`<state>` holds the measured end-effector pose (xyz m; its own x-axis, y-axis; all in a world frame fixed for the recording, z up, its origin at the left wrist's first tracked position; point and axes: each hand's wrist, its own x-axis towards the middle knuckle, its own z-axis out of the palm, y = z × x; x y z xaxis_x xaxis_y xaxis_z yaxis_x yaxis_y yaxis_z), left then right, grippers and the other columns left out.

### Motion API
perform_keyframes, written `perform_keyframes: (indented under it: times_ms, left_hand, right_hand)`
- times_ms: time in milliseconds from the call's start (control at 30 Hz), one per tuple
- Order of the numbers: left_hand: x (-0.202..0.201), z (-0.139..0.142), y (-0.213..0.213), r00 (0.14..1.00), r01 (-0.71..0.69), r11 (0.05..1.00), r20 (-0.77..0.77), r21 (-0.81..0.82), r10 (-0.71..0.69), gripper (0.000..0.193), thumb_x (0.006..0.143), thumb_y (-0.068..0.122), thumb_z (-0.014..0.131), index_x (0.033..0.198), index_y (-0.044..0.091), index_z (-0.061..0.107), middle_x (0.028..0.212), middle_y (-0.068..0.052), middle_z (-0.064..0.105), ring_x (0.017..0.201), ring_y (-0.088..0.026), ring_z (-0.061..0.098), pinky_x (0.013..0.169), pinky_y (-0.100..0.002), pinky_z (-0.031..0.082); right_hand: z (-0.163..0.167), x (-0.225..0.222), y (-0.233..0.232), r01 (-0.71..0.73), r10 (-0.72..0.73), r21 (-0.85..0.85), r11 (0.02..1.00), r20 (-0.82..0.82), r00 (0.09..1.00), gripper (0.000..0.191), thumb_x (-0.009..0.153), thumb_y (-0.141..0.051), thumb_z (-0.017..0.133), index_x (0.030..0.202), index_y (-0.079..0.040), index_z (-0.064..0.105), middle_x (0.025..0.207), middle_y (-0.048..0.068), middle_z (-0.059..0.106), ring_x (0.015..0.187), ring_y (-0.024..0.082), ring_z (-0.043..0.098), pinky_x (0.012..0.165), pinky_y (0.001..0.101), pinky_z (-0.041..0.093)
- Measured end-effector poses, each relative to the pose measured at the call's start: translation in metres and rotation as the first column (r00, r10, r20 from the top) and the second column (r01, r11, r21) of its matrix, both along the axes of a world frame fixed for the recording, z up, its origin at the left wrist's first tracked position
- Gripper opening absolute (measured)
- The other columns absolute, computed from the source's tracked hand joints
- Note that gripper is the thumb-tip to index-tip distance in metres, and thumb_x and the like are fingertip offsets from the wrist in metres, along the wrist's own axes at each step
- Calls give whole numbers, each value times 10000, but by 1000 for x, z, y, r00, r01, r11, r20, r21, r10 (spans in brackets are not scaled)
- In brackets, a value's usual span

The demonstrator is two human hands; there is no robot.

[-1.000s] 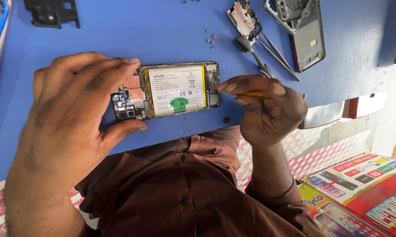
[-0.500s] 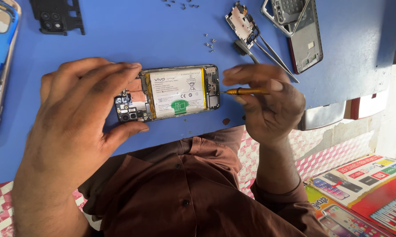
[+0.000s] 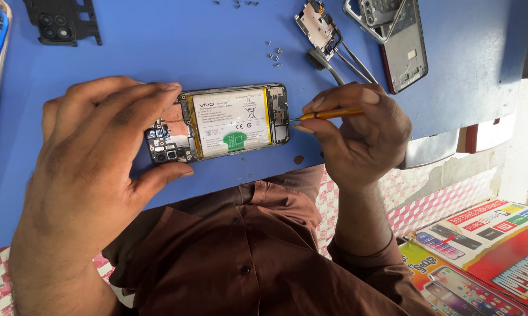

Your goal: The person uses a screwdriver to repeatedly loosen and tighten screws on the internal frame of a disassembled smartphone. The person holds the phone steady with one hand while manipulating the screwdriver with the other.

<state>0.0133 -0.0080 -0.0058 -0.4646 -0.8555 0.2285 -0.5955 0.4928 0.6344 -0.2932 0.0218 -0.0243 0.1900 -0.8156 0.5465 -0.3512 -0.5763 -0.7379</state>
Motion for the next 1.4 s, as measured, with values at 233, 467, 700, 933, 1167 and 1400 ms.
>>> perform_keyframes:
  times_ms: [233,467,700,933,1167,1400]
  left_hand:
    - [1,0,0,1000,7,999,0,-35,-7,851,574,339,932,1319,57,635,1255,-48,691,1193,-260,588,980,-438,425]
    - [1,0,1,1000,-1,999,-1,-33,1,839,576,330,927,1313,55,636,1258,-45,691,1196,-260,587,983,-437,425]
    - [0,2,1,1000,-1,1000,6,-22,2,854,566,307,927,1322,44,631,1280,-64,684,1206,-274,583,1007,-446,431]
    - [1,1,1,1000,8,999,-4,-40,-8,860,561,321,930,1318,42,631,1276,-68,683,1207,-274,583,987,-446,427]
    - [1,1,1,1000,9,999,5,-47,-9,855,567,328,930,1315,39,636,1281,-70,681,1209,-275,581,983,-446,426]
    - [1,0,2,1000,6,999,3,-49,-6,837,577,321,926,1311,39,639,1282,-71,680,1212,-279,576,994,-446,427]
  right_hand:
    - [1,-3,-3,-144,144,-2,990,18,989,645,997,64,637,1529,-234,427,1162,211,623,1043,323,711,900,442,682]
    - [6,-6,-5,-201,191,106,974,92,977,634,1047,124,580,1537,-232,396,1165,188,643,1023,279,721,904,417,670]
    - [7,-5,-7,-135,128,97,986,75,989,695,979,104,718,1523,-207,417,1175,160,643,1022,226,725,848,351,681]
    - [12,5,-7,-88,88,35,996,-10,996,813,843,22,776,1537,-198,412,1158,208,552,1058,265,657,844,344,644]
    - [17,2,-8,-201,203,105,974,-2,979,724,1008,135,624,1566,-219,329,1190,225,606,1092,299,702,925,368,665]
    - [19,0,-8,-250,247,145,957,37,968,686,1039,196,567,1565,-184,347,1232,234,615,1115,310,697,972,418,661]
